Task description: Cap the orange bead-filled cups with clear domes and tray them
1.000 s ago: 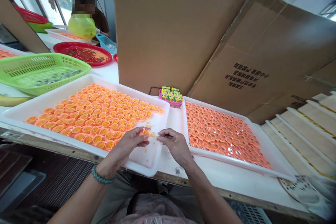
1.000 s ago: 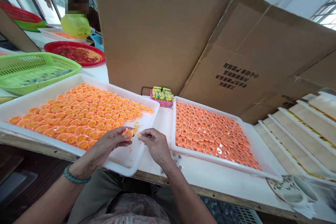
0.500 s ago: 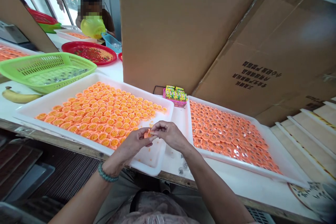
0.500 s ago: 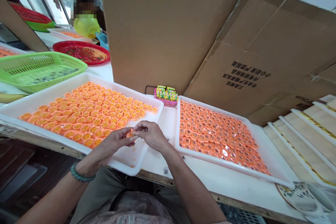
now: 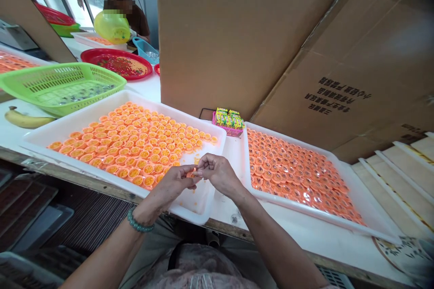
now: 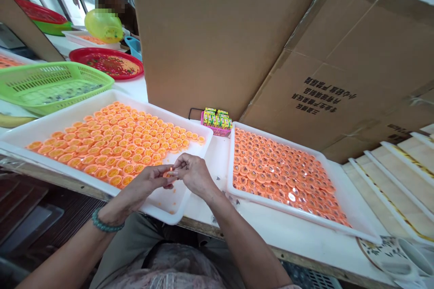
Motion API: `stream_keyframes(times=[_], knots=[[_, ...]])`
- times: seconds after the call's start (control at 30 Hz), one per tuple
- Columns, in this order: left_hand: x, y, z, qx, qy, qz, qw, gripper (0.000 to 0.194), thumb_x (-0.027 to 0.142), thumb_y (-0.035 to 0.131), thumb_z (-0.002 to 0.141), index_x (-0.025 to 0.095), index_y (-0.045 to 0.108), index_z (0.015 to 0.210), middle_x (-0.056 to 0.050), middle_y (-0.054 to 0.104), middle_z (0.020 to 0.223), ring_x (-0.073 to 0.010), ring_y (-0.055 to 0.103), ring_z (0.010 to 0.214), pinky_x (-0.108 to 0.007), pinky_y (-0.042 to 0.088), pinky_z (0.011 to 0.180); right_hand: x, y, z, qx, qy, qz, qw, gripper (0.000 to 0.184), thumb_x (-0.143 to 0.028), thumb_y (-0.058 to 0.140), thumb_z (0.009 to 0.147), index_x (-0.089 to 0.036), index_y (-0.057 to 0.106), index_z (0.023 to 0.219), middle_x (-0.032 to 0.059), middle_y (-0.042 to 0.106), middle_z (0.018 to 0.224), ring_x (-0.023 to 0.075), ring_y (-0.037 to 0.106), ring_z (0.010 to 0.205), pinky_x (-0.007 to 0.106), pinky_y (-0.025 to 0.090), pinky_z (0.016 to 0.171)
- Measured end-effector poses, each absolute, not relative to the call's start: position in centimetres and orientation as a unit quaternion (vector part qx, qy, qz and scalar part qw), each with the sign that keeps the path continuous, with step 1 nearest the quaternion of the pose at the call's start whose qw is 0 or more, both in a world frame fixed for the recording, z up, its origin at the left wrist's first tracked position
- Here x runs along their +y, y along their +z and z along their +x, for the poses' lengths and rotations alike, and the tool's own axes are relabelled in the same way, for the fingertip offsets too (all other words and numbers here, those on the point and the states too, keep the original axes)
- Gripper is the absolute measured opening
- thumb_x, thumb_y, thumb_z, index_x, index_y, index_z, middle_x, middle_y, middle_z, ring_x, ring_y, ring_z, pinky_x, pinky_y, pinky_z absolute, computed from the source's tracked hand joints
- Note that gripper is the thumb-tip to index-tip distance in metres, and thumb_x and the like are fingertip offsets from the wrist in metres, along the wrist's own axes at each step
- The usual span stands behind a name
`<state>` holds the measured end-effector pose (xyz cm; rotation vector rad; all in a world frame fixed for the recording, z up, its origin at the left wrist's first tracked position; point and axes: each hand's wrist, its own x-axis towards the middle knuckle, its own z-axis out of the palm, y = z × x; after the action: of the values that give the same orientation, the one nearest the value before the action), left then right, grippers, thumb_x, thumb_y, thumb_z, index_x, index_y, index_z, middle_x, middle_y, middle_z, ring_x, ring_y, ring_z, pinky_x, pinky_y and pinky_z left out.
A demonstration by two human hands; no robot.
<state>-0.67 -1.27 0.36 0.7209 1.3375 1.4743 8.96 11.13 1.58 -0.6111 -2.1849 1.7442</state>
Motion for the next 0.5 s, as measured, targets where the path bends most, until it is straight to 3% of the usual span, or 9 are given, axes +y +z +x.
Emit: stream_keyframes(times=[0.13, 0.23, 0.3, 0.4, 0.5], knots=[[-1.3, 0.6, -0.6, 0.527, 0.64, 0.258, 0.496, 0.033, 0.033, 0.069, 0.069, 0.02, 0.069, 0.1, -0.006, 0.067, 0.092, -0.0196, 0.058, 0.084, -0.031, 0.046, 0.075, 10.0, 1.4, 10.3, -0.741, 0.603, -0.222, 0.197, 0.009, -0.024, 0.057, 0.078, -0.018, 0.061, 0.084, 0.0004, 0.062, 0.076, 0.0126, 0.057, 0.07, 0.026, 0.047, 0.066], [-1.2, 0.7, -0.6, 0.522, 0.658, 0.226, 0.493, 0.047, 0.034, 0.073, 0.067, 0.02, 0.063, 0.11, -0.006, 0.067, 0.094, -0.019, 0.06, 0.082, -0.033, 0.048, 0.079, 9.2, 1.4, 11.6, -0.808, 0.523, -0.167, 0.214, 0.032, -0.019, 0.058, 0.078, -0.022, 0.058, 0.11, 0.0063, 0.06, 0.11, 0.0166, 0.057, 0.094, 0.03, 0.047, 0.078], [-1.2, 0.9, -0.5, 0.533, 0.65, 0.221, 0.494, 0.052, 0.036, 0.075, 0.066, 0.018, 0.06, 0.113, -0.005, 0.068, 0.088, -0.019, 0.062, 0.078, -0.034, 0.049, 0.078, 8.7, 1.2, 12.0, -0.851, 0.46, -0.128, 0.219, 0.049, -0.02, 0.065, 0.074, -0.023, 0.052, 0.121, 0.0086, 0.053, 0.122, 0.0198, 0.052, 0.105, 0.033, 0.046, 0.084], [-1.5, 1.2, -0.3, 0.563, 0.614, 0.248, 0.495, 0.06, 0.04, 0.072, 0.068, 0.019, 0.053, 0.121, -0.003, 0.067, 0.078, -0.0206, 0.063, 0.075, -0.032, 0.05, 0.072, 7.8, 0.6, 11.8, -0.892, 0.369, -0.105, 0.24, 0.045, -0.024, 0.066, 0.074, -0.02, 0.054, 0.117, 0.0099, 0.057, 0.117, 0.0214, 0.049, 0.11, 0.036, 0.042, 0.093], [-2.0, 0.0, -0.9, 0.613, 0.57, 0.271, 0.475, 0.07, 0.042, 0.071, 0.069, 0.025, 0.043, 0.131, -0.003, 0.069, 0.08, -0.0249, 0.065, 0.082, -0.033, 0.051, 0.073, 7.5, -0.6, 11.1, -0.918, 0.287, -0.11, 0.252, 0.036, -0.027, 0.06, 0.077, -0.019, 0.055, 0.112, 0.009, 0.063, 0.108, 0.0195, 0.055, 0.103, 0.032, 0.044, 0.092]])
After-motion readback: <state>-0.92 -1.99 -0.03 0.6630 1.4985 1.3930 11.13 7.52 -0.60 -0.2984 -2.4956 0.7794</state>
